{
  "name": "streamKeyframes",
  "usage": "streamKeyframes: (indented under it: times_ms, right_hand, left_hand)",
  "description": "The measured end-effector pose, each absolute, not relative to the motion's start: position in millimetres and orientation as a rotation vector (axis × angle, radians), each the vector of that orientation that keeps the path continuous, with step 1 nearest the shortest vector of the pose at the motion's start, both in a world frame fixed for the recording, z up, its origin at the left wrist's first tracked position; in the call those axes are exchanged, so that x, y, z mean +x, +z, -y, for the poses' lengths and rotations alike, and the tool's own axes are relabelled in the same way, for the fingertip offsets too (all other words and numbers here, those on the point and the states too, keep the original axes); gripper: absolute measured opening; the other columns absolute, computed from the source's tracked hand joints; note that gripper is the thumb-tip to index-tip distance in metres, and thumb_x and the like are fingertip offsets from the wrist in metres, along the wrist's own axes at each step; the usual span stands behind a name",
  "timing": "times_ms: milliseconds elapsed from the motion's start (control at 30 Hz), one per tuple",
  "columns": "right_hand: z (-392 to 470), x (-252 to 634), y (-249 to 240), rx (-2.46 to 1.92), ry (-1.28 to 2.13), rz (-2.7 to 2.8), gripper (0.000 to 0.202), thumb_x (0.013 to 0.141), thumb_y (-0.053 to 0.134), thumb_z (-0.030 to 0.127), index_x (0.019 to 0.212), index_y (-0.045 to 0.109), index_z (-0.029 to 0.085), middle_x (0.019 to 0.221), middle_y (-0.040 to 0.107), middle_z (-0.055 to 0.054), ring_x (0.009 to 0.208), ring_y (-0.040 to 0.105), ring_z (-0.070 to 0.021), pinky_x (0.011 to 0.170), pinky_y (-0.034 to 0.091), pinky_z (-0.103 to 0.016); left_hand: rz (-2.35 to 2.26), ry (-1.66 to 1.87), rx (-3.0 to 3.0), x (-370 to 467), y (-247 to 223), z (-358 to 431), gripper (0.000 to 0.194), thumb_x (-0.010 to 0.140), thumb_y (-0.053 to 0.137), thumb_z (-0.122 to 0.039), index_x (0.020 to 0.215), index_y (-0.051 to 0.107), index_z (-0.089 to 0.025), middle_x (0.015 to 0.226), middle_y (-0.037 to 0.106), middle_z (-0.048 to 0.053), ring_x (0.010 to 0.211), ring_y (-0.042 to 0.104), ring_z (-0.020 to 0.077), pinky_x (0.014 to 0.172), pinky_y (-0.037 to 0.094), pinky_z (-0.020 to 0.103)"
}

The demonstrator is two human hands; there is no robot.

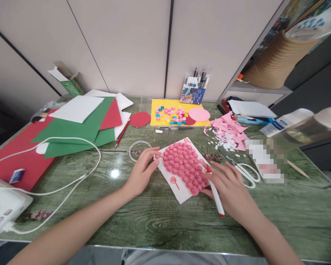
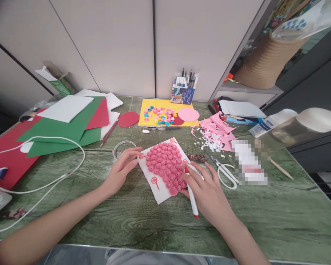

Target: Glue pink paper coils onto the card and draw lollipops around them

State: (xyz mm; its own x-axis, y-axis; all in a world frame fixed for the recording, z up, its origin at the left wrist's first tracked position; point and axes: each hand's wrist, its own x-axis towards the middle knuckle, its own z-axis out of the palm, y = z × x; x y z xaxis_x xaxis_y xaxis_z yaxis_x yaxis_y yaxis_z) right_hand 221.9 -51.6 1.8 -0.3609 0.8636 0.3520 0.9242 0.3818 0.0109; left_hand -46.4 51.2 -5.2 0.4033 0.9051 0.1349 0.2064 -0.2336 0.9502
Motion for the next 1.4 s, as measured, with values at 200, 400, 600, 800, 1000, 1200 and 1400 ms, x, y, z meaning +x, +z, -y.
streamKeyframes:
  times_ms: [200,400,600,800,1000,1200,1400]
  right_hand:
    - [51.1,219.3,4.2,-1.544,-0.314,2.344,0.022,0.083,0.059,0.036,0.099,0.056,0.022,0.111,0.065,-0.006,0.114,0.051,-0.0266,0.1,0.03,-0.05]
    - [47.4,219.5,4.8,-1.549,-0.39,2.331,0.017,0.085,0.057,0.033,0.097,0.057,0.022,0.109,0.066,-0.006,0.112,0.052,-0.0264,0.1,0.03,-0.049]
    - [41.9,225.8,0.5,-1.633,-0.461,2.327,0.015,0.086,0.055,0.028,0.098,0.058,0.021,0.11,0.066,-0.007,0.112,0.052,-0.026,0.1,0.03,-0.047]
    - [32.8,231.4,-2.8,-1.776,-0.469,2.285,0.019,0.086,0.054,0.028,0.102,0.057,0.019,0.111,0.064,-0.009,0.111,0.051,-0.0282,0.096,0.031,-0.047]
    - [25.3,230.1,5.2,-1.833,-0.338,2.142,0.02,0.087,0.052,0.031,0.102,0.056,0.019,0.106,0.065,-0.01,0.109,0.051,-0.029,0.092,0.033,-0.047]
    - [35.2,216.0,24.5,-1.722,0.414,1.802,0.022,0.091,0.042,0.034,0.098,0.061,0.024,0.087,0.063,-0.003,0.08,0.058,-0.0168,0.069,0.044,-0.028]
    - [37.6,194.6,7.5,-1.734,0.686,1.528,0.013,0.083,0.056,0.033,0.078,0.053,0.021,0.063,0.057,0.003,0.049,0.048,-0.0104,0.047,0.037,-0.022]
  left_hand:
    - [-0.983,0.914,1.69,-45.7,-8.2,-51.5,0.018,0.089,0.047,-0.031,0.1,0.059,-0.024,0.125,0.051,0.007,0.122,0.042,0.022,0.101,0.035,0.038]
    - [-1.002,0.921,1.681,-46.0,-8.8,-54.0,0.017,0.089,0.046,-0.03,0.1,0.058,-0.025,0.123,0.052,0.005,0.124,0.041,0.0213,0.104,0.031,0.038]
    - [-1.017,0.925,1.715,-46.0,-9.5,-55.4,0.018,0.089,0.046,-0.031,0.1,0.058,-0.024,0.122,0.053,0.005,0.124,0.041,0.0212,0.105,0.03,0.039]
    - [-1.056,0.88,1.735,-47.3,-8.7,-57.9,0.023,0.09,0.045,-0.033,0.109,0.053,-0.024,0.128,0.049,0.007,0.117,0.048,0.0209,0.103,0.033,0.041]
    - [-1.091,0.845,1.794,-48.2,-8.0,-60.6,0.026,0.091,0.043,-0.034,0.112,0.051,-0.023,0.128,0.049,0.007,0.116,0.048,0.0201,0.101,0.034,0.04]
    - [-1.113,0.82,2.026,-49.4,3.7,-55.1,0.023,0.091,0.042,-0.029,0.111,0.05,-0.022,0.116,0.052,0.006,0.111,0.047,0.0195,0.095,0.038,0.036]
    - [-0.799,0.655,2.695,-45.8,5.2,-26.2,0.02,0.084,0.046,-0.015,0.102,0.054,-0.018,0.093,0.057,0.008,0.086,0.053,0.0204,0.074,0.044,0.034]
